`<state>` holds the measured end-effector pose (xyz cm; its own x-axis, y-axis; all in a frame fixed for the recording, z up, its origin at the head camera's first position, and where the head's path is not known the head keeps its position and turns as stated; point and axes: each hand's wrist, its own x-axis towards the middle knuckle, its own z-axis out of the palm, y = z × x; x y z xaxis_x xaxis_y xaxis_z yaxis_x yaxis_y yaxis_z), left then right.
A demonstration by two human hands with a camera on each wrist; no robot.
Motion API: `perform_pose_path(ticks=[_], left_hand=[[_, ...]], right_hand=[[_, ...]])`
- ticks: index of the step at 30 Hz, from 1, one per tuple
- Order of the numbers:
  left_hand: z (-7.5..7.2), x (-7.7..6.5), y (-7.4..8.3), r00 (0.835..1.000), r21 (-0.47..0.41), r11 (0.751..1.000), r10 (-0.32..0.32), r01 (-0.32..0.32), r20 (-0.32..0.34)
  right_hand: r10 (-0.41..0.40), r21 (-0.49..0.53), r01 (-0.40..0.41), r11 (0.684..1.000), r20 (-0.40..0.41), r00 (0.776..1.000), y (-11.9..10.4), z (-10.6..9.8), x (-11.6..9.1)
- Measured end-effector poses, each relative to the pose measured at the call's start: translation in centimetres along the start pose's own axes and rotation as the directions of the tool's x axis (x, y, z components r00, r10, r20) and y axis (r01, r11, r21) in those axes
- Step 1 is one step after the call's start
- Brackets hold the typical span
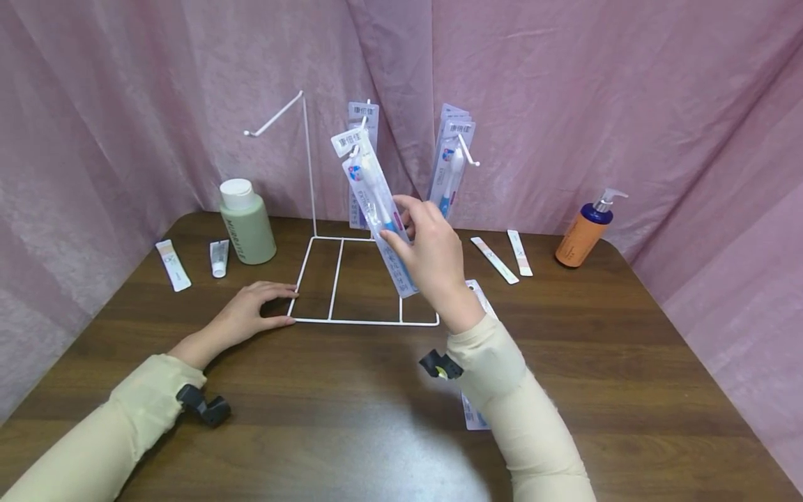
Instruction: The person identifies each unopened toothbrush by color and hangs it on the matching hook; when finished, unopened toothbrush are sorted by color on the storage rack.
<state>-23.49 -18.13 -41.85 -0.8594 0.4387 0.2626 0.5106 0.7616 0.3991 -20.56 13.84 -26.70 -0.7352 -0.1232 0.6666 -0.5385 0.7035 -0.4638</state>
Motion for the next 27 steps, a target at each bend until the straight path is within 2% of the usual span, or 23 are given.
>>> perform_pose_path(ticks=[10, 27], left_hand=[[0.1, 0.0, 0.0, 1.000, 0.000, 1.000, -0.002, 0.002, 0.003], [0.1, -0.1, 0.0, 1.000, 0.000, 1.000, 0.008, -0.008, -0.013]], right_hand=[[0.102, 0.048, -0.102, 0.994, 0.014, 0.995, 0.8, 2.4, 1.1], [0.176, 0.125, -0.178, 0.976, 0.025, 0.984, 2.0, 6.3, 3.6]])
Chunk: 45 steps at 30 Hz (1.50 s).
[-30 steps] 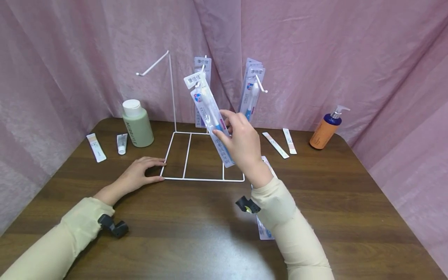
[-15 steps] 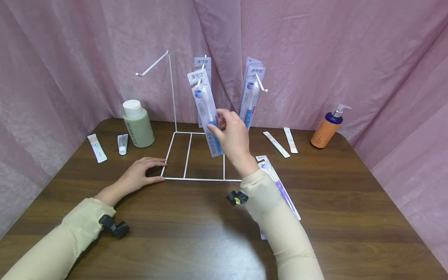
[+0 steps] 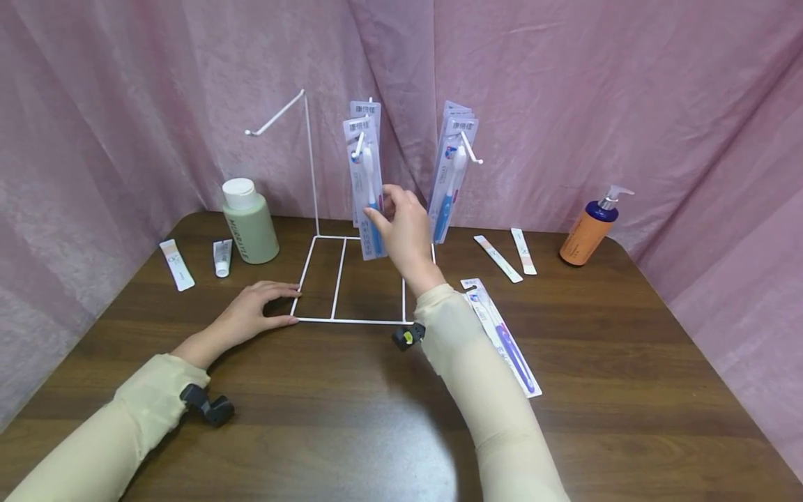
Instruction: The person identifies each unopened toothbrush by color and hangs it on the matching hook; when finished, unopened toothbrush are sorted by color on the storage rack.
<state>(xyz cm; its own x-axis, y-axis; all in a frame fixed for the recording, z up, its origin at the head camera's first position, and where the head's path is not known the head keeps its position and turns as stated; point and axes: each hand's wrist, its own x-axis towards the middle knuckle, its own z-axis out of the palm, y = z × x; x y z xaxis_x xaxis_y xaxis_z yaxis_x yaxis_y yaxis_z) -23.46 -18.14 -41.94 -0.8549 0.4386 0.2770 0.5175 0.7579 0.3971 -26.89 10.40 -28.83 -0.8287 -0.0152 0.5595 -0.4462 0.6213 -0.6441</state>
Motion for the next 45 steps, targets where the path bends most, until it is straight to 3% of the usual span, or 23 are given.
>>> perform_pose_path(ticks=[15, 25, 36, 45], left_hand=[[0.0, 0.0, 0.0, 1.000, 0.010, 1.000, 0.002, -0.002, -0.001], [0.2, 0.1, 0.0, 1.000, 0.008, 1.000, 0.001, -0.001, 0.008], [-0.1, 0.0, 0.1, 1.000, -0.010, 1.000, -0.004, 0.004, 0.009], [-0.1, 0.1, 0.0, 1.000, -0.008, 1.000, -0.008, 0.008, 0.015]], right_hand=[[0.049, -0.005, -0.049, 0.999, 0.002, 0.999, 1.0, 2.0, 2.8], [0.070, -0.021, -0.070, 0.997, 0.021, 0.997, 1.2, 2.2, 3.4], [0.070, -0.060, -0.065, 0.996, 0.082, 0.994, 1.2, 1.4, 3.6], [0.019, -0.095, -0.006, 0.996, 0.137, 0.990, 1.2, -0.7, 2.8]])
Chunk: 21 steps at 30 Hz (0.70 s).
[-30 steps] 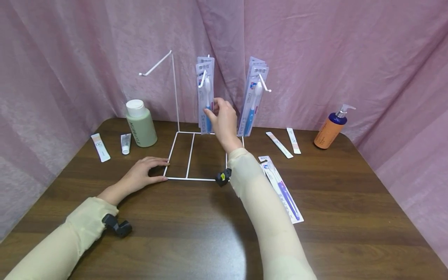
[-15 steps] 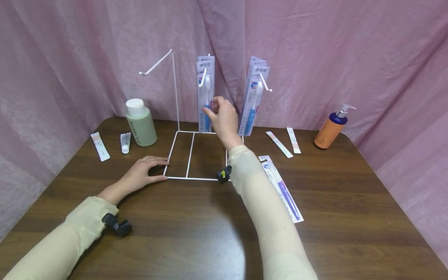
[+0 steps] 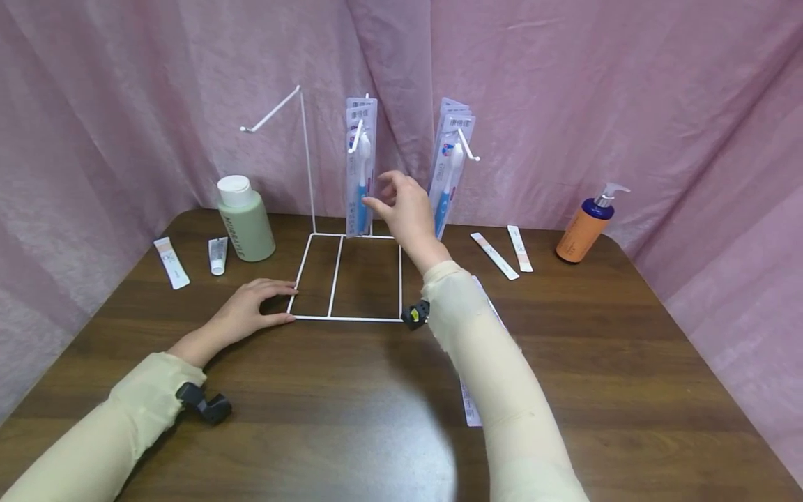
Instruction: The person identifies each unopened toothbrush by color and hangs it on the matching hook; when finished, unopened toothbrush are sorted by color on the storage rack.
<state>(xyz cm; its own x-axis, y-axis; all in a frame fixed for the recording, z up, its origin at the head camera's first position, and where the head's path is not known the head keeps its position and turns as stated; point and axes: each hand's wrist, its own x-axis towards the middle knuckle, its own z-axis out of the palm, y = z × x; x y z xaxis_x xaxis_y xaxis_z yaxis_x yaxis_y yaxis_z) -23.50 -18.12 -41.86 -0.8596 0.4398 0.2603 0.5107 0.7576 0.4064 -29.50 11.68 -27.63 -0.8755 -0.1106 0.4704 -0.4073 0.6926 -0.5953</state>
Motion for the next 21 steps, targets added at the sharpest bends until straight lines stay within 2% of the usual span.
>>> perform_pose_path(ticks=[8, 13, 21], left_hand=[[0.0, 0.0, 0.1, 1.000, -0.008, 1.000, -0.005, 0.005, -0.001], [0.0, 0.0, 0.0, 1.000, -0.005, 1.000, 0.001, -0.001, -0.003], [0.0, 0.0, 0.0, 1.000, -0.005, 1.000, 0.004, -0.004, -0.007]], right_hand=[[-0.081, 0.020, 0.080, 0.997, 0.068, 0.994, -0.3, -2.6, -1.8], [-0.156, -0.017, 0.158, 0.987, 0.072, 0.985, 0.1, -4.4, -3.5], [-0.197, -0.067, 0.204, 0.977, 0.098, 0.976, 0.8, -6.6, -5.9]])
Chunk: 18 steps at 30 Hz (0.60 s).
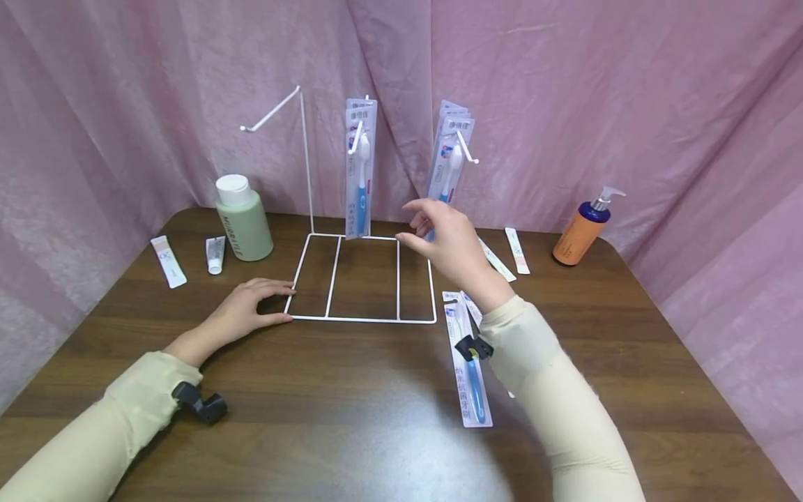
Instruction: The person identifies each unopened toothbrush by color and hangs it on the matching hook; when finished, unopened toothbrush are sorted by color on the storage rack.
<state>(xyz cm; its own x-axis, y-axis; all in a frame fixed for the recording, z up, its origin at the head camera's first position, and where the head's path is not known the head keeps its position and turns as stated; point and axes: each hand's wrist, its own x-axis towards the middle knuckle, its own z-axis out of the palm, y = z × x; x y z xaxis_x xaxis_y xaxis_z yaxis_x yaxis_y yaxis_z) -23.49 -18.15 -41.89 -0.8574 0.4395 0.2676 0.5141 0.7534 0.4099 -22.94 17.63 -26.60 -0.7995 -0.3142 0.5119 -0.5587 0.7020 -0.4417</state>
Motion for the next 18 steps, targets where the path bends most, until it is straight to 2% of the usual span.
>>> perform_pose_path(ticks=[12, 18], left_hand=[[0.0, -0.1, 0.0, 1.000, -0.002, 1.000, 0.000, 0.000, 0.003], [0.0, 0.0, -0.2, 1.000, -0.001, 1.000, -0.006, 0.006, 0.007]], right_hand=[[-0.018, -0.070, 0.019, 0.997, 0.022, 1.000, 1.2, -2.1, -3.9], [-0.007, -0.086, 0.008, 0.996, 0.012, 1.000, 2.3, -2.6, -6.3]])
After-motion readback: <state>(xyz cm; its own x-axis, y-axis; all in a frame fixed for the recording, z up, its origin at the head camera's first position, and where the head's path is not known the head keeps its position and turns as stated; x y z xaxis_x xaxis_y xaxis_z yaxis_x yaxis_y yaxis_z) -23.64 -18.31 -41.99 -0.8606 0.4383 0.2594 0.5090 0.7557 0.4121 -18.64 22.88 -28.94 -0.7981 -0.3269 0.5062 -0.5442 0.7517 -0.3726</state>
